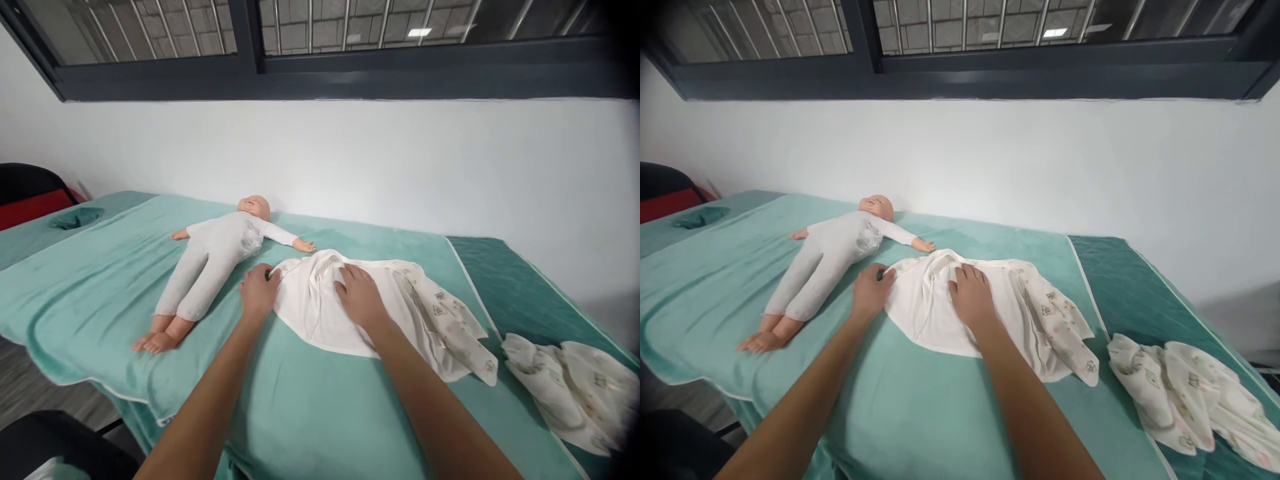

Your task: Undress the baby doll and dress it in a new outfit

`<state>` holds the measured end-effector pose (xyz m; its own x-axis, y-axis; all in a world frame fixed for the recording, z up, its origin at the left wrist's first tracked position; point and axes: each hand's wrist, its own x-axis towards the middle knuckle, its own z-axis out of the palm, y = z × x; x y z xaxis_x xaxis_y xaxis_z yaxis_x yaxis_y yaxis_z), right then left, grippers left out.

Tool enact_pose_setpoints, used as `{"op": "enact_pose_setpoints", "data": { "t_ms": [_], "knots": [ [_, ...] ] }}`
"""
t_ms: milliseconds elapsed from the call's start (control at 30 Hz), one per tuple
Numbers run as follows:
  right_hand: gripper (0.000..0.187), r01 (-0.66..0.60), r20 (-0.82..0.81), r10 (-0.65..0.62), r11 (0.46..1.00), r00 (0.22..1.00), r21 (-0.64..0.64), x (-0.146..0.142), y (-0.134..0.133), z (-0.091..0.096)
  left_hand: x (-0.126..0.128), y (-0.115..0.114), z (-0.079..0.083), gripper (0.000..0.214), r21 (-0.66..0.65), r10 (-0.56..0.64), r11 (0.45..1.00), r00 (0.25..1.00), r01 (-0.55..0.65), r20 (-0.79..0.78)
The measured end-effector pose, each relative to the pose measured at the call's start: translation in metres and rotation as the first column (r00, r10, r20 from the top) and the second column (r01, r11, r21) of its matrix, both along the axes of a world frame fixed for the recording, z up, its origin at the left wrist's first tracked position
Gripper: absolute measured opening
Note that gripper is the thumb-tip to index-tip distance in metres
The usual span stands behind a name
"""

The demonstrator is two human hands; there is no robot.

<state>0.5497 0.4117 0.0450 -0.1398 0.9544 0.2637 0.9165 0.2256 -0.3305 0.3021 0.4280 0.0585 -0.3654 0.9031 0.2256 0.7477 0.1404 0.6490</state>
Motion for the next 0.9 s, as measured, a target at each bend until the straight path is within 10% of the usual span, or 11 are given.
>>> {"op": "enact_pose_setpoints", "data": {
  "t_ms": [200,367,600,900],
  "knots": [
    [0.054,0.053,0.048,-0.051,0.997,0.998,-0.050,0.004,-0.003,-0.009,-0.011,0.022,-0.003,0.030,0.207,0.090,0.965,0.944,-0.161,0.318],
    [0.057,0.050,0.056,-0.045,0.996,0.997,-0.080,0.004,-0.001,-0.010,-0.005,0.003,-0.006,0.032,0.366,0.097,0.927,0.995,-0.089,-0.005],
    [0.057,0.058,0.044,-0.055,0.995,0.998,-0.078,0.004,-0.001,-0.008,0.022,-0.026,-0.001,0.040,0.121,-0.066,0.982,0.870,0.142,-0.488],
    [0.052,0.032,-0.036,-0.034,0.996,0.999,-0.078,0.008,-0.002,-0.005,0.023,-0.023,-0.003,0.038,0.030,-0.199,0.966,0.807,0.259,-0.556]
  ]
}}
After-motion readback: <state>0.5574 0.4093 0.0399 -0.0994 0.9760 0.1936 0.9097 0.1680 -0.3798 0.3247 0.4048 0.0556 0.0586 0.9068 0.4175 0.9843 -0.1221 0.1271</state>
